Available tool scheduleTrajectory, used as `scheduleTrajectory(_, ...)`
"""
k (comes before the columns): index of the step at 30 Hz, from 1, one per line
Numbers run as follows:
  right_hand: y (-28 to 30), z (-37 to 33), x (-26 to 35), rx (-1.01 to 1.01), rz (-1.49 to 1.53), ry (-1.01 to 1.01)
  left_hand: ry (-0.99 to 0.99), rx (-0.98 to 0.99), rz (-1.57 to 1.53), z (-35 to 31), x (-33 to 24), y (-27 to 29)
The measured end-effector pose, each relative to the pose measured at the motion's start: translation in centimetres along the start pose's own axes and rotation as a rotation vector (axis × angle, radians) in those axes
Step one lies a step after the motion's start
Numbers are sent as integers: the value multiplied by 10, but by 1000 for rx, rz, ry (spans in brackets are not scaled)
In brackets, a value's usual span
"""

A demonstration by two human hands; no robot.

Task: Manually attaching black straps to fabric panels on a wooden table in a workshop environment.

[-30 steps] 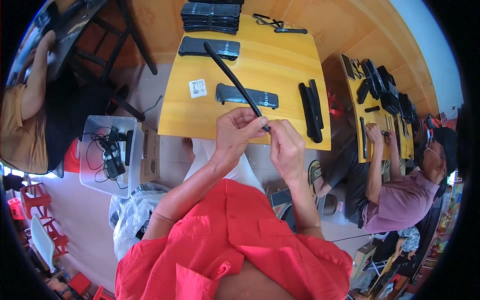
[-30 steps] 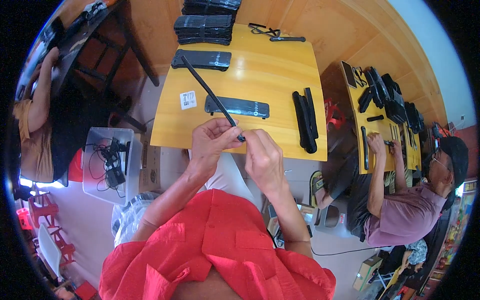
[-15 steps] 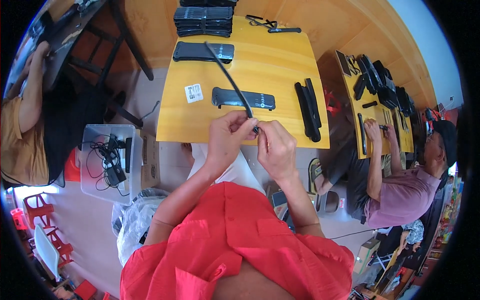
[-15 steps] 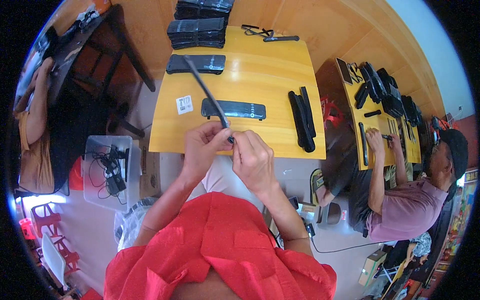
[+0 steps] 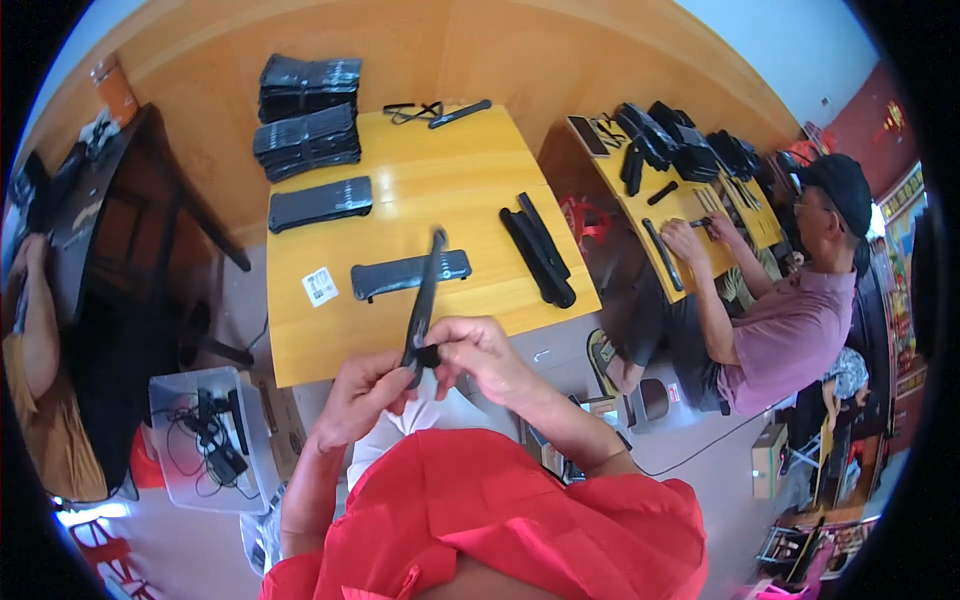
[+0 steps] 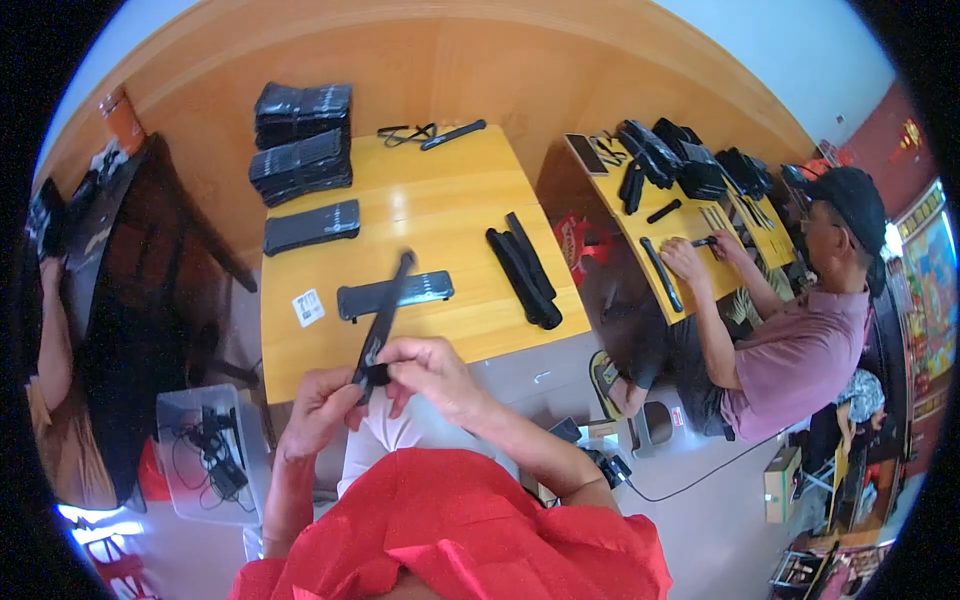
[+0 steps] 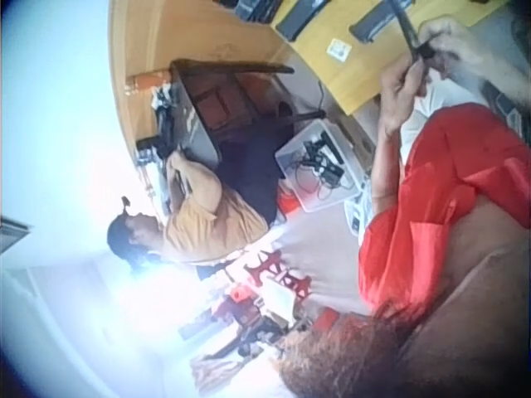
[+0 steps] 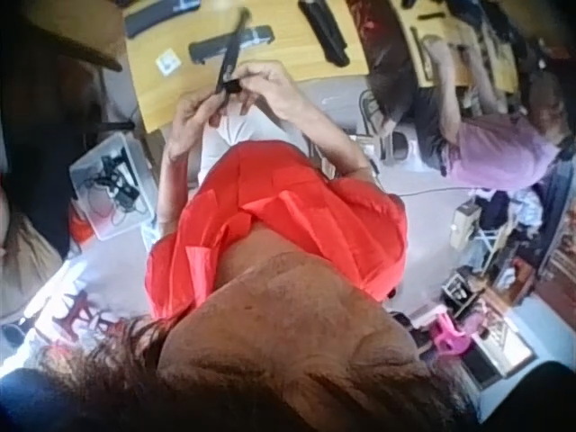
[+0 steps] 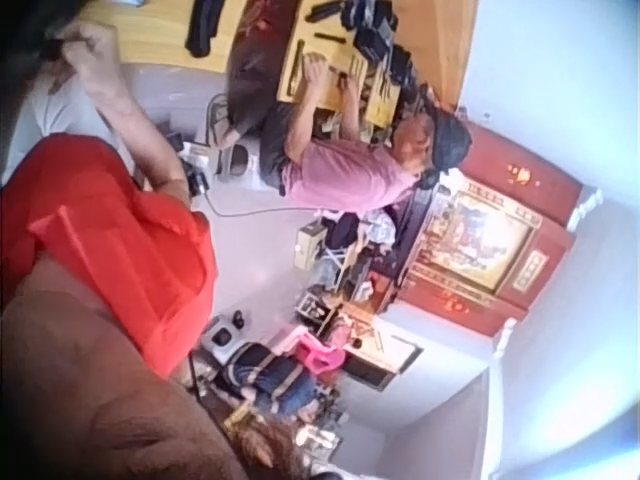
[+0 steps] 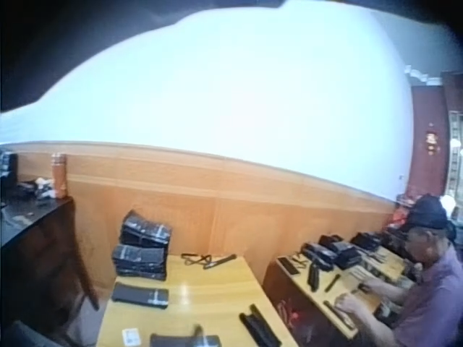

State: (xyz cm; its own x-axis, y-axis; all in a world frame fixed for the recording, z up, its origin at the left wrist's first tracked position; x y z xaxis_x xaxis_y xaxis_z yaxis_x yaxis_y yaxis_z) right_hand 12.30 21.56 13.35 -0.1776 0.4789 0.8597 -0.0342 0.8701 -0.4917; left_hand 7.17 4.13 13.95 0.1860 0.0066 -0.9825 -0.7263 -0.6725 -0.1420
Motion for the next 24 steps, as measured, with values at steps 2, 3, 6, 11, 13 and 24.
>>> scheduleTrajectory(2, -9, 0, -4, -42, -310, 229, -44, -57, -34, -2, 8, -5)
scheduleTrajectory(3, -16, 2, -5, -79, -618, 443, -81, -127, -73, 0, 10, -7)
scheduleTrajectory(6, -36, 6, -7, -210, -907, 681, -109, -280, -72, 2, 17, -12)
scheduleTrajectory(11, -32, 24, -20, -190, -1086, 941, -158, -462, 13, -2, 23, -9)
scheduleTrajectory(13, -32, 26, -25, -207, -1070, 958, -165, -475, 4, -3, 22, -12)
scheduleTrajectory(24, -32, 36, -41, -191, -996, 887, -71, -499, 77, -5, 21, -9)
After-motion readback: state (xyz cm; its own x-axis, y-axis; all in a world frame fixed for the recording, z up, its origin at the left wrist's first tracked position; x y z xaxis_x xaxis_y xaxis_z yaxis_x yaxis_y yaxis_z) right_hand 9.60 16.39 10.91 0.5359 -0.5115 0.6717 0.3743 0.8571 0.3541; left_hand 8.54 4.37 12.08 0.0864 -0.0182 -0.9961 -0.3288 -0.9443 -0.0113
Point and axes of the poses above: each hand's wrist, its own z-axis towards the middle knuckle, its own y-axis out of the back of the hand, x = y × z, the point moved 1 cm from there along z, towards the middle knuckle, and after that the axes turned 1 degree about y, right-handed, at the moved point
